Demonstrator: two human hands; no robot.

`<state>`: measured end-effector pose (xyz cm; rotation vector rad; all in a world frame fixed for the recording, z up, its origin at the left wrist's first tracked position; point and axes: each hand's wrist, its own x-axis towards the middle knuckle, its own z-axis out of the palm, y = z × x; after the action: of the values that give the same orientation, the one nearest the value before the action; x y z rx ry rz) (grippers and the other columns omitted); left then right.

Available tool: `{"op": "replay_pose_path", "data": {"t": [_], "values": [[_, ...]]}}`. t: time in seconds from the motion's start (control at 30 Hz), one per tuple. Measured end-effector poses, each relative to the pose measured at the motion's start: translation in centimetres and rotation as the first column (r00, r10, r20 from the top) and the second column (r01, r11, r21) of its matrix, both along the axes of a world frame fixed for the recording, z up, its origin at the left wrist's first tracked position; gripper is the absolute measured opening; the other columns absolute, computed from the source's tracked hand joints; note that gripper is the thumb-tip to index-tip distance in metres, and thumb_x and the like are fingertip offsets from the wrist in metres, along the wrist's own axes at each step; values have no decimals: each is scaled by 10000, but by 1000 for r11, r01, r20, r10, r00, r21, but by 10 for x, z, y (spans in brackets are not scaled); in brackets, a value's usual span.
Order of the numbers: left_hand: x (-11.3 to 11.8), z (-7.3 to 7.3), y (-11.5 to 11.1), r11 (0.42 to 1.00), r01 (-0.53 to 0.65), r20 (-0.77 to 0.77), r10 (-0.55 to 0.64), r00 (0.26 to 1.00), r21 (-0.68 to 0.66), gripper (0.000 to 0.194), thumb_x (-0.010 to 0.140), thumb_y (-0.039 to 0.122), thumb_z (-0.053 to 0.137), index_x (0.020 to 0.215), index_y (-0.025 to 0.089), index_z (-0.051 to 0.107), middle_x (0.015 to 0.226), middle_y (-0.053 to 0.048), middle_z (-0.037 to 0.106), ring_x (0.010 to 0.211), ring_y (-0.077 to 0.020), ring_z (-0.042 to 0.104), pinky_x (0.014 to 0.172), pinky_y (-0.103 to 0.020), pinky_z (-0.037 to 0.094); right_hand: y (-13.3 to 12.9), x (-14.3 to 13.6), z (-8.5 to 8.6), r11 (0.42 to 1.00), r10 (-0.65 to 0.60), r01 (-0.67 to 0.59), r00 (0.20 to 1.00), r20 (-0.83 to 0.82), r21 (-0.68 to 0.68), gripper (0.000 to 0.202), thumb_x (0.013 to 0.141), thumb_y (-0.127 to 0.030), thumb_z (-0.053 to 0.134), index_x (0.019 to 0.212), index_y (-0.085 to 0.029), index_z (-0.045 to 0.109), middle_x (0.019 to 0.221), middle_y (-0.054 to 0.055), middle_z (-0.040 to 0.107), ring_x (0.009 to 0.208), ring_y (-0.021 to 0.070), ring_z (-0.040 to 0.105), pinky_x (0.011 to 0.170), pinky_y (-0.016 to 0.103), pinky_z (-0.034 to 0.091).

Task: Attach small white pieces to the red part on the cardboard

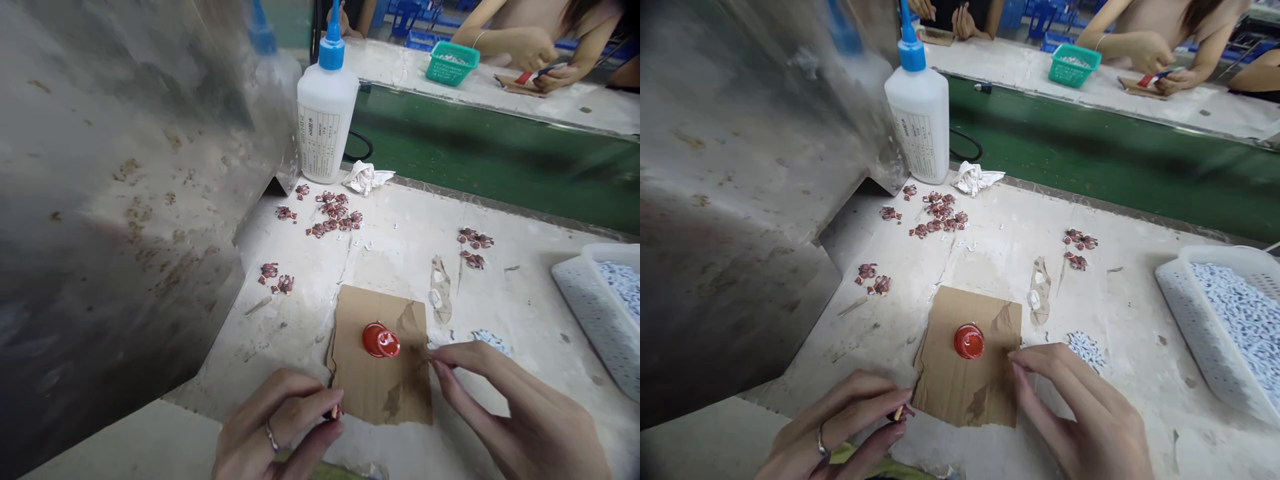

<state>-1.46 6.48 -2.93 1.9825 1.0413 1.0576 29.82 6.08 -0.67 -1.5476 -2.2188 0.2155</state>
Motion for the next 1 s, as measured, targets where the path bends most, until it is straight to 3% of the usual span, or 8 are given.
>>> {"op": "replay_pose_path", "data": {"t": [0.17, 0.63, 0.8, 0.9, 1.0], "values": [[0, -2, 0, 999, 31, 7, -31, 1000, -33, 216, 1108, 109, 709, 1313, 161, 751, 1035, -37, 802, 894, -86, 828, 849, -108, 680, 4, -14, 4, 997, 61, -63, 997, -36, -37, 190, 1161, -200, 609, 1300, -302, 689, 1174, -24, 858, 961, 93, 851, 914, 149, 647], [6, 2, 1, 996, -9, 41, 13, 999, -92, 135, 1078, 200, 801, 1211, 194, 776, 985, 28, 882, 849, -55, 870, 911, -34, 670, 15, -26, 3, 999, 40, -37, 996, -77, 34, 192, 1171, -175, 580, 1190, -270, 746, 1090, -5, 842, 884, 78, 831, 848, 140, 641], [12, 5, 0, 998, -33, 47, 35, 998, -58, 178, 1057, 107, 800, 1217, 185, 793, 1048, 1, 912, 919, -93, 896, 962, -75, 690, 15, -22, 5, 999, 44, -43, 997, -67, 16, 171, 1144, -173, 623, 1207, -267, 752, 1114, 5, 842, 895, 100, 838, 852, 163, 658], [22, 11, 7, 993, -109, 82, 113, 990, -52, 173, 1018, 243, 879, 1184, 201, 851, 991, -43, 911, 906, -171, 905, 884, -163, 748, 9, -22, 12, 998, 57, -59, 992, -115, -14, 231, 1098, -125, 660, 1256, -280, 727, 1138, 9, 840, 918, 116, 841, 867, 172, 670], [35, 17, 16, 983, -170, 96, 175, 980, -62, 290, 979, 434, 923, 1161, 213, 880, 976, -76, 903, 952, -220, 901, 868, -224, 768, -3, -35, 19, 992, 63, -91, 958, -278, -87, 274, 1066, -91, 684, 1241, -297, 731, 1105, 22, 831, 980, 146, 846, 799, 181, 672]]}}
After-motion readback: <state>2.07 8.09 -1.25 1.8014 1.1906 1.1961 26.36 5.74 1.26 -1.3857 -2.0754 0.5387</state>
